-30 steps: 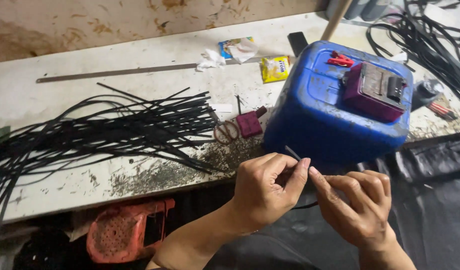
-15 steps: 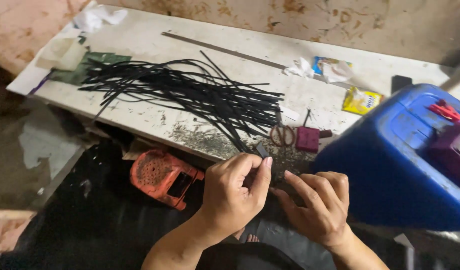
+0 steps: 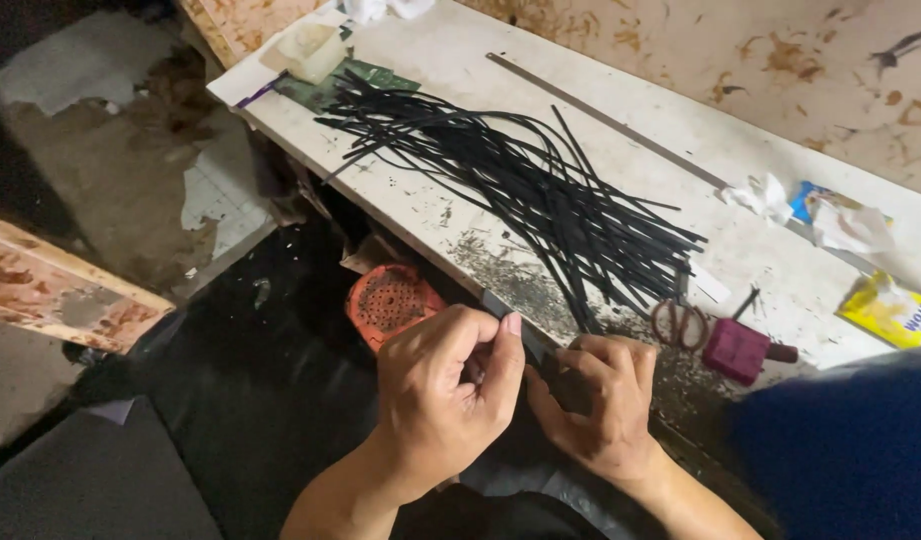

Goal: Hanging black strips on a line and then using a tool to unscrew a cooling fan assembly at a workbench.

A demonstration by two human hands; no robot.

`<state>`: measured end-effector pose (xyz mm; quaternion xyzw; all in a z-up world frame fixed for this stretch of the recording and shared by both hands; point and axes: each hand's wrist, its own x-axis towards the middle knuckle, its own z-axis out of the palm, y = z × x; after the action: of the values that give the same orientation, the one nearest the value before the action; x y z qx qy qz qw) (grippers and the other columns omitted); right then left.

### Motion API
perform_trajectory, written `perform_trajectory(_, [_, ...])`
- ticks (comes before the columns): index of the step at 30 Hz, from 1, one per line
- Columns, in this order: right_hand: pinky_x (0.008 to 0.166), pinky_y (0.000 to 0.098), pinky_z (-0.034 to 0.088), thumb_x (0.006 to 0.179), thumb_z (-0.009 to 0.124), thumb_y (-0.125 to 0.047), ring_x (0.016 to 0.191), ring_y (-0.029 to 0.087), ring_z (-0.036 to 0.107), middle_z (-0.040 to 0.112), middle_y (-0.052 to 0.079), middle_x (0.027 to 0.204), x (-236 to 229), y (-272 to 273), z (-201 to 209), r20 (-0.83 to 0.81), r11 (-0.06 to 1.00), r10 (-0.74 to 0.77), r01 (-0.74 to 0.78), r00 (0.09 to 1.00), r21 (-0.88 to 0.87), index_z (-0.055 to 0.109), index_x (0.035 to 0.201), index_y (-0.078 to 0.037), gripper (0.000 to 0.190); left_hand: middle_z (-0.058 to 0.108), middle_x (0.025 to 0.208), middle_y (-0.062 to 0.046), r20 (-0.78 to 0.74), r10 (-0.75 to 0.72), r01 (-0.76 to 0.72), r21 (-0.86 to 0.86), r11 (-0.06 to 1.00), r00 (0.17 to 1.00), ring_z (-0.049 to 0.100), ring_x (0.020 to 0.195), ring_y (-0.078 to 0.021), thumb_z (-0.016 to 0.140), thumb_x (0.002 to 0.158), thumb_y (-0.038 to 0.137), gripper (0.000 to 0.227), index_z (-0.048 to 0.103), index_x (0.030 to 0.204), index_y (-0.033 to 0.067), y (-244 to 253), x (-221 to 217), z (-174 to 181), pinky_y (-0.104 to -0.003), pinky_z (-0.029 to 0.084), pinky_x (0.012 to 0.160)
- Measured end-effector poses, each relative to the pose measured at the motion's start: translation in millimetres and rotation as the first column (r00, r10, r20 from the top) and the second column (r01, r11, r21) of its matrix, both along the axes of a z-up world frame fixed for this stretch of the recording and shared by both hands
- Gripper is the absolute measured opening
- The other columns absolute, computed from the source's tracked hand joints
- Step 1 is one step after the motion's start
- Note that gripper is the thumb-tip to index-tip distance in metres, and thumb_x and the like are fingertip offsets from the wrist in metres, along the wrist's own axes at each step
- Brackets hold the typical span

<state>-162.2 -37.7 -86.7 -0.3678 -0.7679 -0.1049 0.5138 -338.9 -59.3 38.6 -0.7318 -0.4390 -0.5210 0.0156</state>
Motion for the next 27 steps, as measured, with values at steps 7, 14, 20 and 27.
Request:
perform_trajectory(7, [0.082, 0.0381, 0.036, 0.084, 0.084, -0.014, 0.088, 0.025, 0.058, 0.064, 0.013, 0.104, -29.8, 20.8, -14.0, 0.029, 0.996, 0.083, -0.083, 0.996, -0.027, 0.053, 0.115, -0.006, 0.044, 0.04, 0.057, 0.0, 0.054, 0.103, -0.104, 0.016, 0.994, 0.993, 0.034, 0.047, -0.0127, 0.063, 0.097, 0.006, 0.033, 0.046, 0.068, 0.0081, -4.5, -54.4, 17.9, -0.03, 0.031, 0.046])
perform_trajectory(14, [0.081, 0.0407, 0.036, 0.085, 0.084, -0.016, 0.091, 0.028, 0.057, 0.063, 0.014, 0.104, -47.1, 36.3, -28.0, 0.096, 0.993, 0.104, -0.097, 0.99, -0.072, 0.055, 0.115, -0.005, 0.043, 0.036, 0.055, -0.001, 0.171, 0.329, -0.321, -0.075, 0.944, 0.929, 0.028, 0.048, -0.0089, 0.065, 0.095, 0.004, 0.032, 0.054, 0.065, 0.0034, -16.9, -99.7, 34.1, -0.025, 0.026, 0.047])
perform_trajectory(20, [0.077, 0.0399, 0.037, 0.088, 0.079, -0.019, 0.088, 0.029, 0.056, 0.064, 0.014, 0.105, -58.1, 48.5, -37.0, 0.209, 0.987, 0.137, -0.115, 0.968, -0.113, 0.058, 0.109, -0.005, 0.032, 0.032, 0.054, -0.003, 0.282, 0.671, -0.624, -0.249, 0.741, 0.685, 0.025, 0.049, -0.0081, 0.072, 0.097, 0.001, 0.036, 0.053, 0.066, 0.0013, -37.8, -115.0, 44.1, -0.025, 0.02, 0.05])
perform_trajectory(27, [0.068, 0.039, 0.039, 0.09, 0.077, -0.021, 0.08, 0.028, 0.054, 0.066, 0.012, 0.103, -79.0, 68.7, -49.5, 0.253, 0.987, 0.16, -0.146, 0.954, -0.073, 0.059, 0.104, -0.006, 0.027, 0.052, 0.056, -0.006, 0.202, 0.928, -0.752, -0.545, 0.372, 0.313, 0.045, 0.049, -0.0097, 0.073, 0.11, 0.012, 0.032, 0.063, 0.082, 0.0015, -56.7, -123.5, 65.1, -0.024, 0.03, 0.049])
